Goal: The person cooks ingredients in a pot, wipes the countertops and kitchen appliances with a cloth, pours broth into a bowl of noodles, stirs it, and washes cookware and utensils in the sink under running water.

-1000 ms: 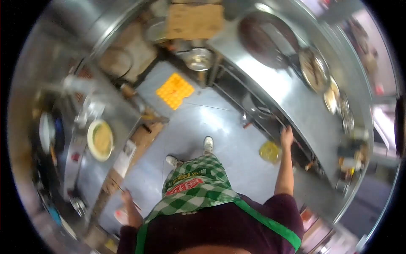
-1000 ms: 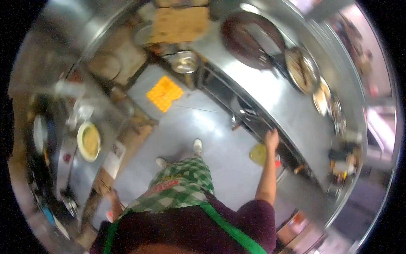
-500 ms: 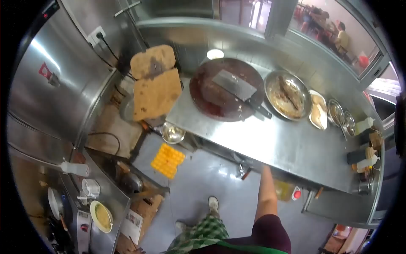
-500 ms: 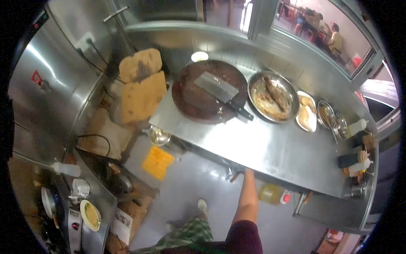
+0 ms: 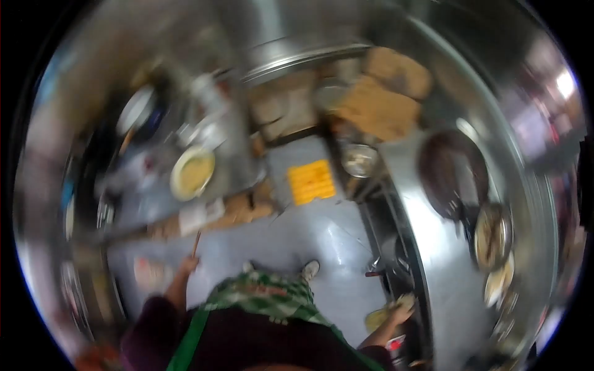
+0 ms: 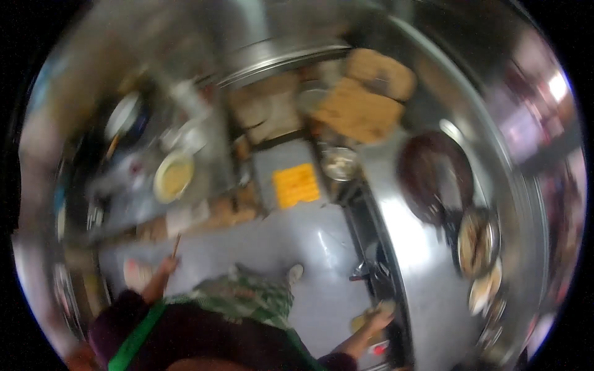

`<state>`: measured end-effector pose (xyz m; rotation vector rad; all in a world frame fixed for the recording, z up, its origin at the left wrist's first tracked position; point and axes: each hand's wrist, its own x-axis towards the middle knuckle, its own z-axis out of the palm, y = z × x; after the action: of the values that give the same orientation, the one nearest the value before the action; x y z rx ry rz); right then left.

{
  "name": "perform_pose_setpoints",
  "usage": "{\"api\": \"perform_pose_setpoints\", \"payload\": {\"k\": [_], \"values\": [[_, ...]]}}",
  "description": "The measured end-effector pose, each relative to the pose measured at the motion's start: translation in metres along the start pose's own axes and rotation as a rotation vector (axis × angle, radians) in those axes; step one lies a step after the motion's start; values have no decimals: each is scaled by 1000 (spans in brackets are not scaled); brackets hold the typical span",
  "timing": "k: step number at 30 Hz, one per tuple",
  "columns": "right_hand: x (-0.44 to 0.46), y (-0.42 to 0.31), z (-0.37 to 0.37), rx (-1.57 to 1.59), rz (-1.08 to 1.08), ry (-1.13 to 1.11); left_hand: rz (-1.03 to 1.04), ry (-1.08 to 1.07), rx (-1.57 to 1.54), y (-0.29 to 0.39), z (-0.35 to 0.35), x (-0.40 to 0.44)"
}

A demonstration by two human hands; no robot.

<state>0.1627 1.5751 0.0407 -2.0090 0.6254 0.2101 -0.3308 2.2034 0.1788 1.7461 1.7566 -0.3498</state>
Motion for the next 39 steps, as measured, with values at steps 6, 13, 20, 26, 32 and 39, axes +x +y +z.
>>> {"api": "perform_pose_setpoints", "payload": {"k": [6,13,20,26,32,39], "values": [[-97,37,94,48,-49,-954,-168,112,-521,-74,20,-49],[-333,-58,321,191,-214,-1293,-407,73,-674,-231,37,-98],[-598,-162,471,27,-522,-1349,-603,260,-983,-426,114,-158],[-713,-249,565,-334,-1139,-928,-767,295,-1201,-452,124,-203],[-752,-223,642,-901,-1468,-657,-939,111,-1202,-415,97,-163],[-797,-203,710,-847,-1711,-565,-662,154,-1116,-441,29,-94]]}}
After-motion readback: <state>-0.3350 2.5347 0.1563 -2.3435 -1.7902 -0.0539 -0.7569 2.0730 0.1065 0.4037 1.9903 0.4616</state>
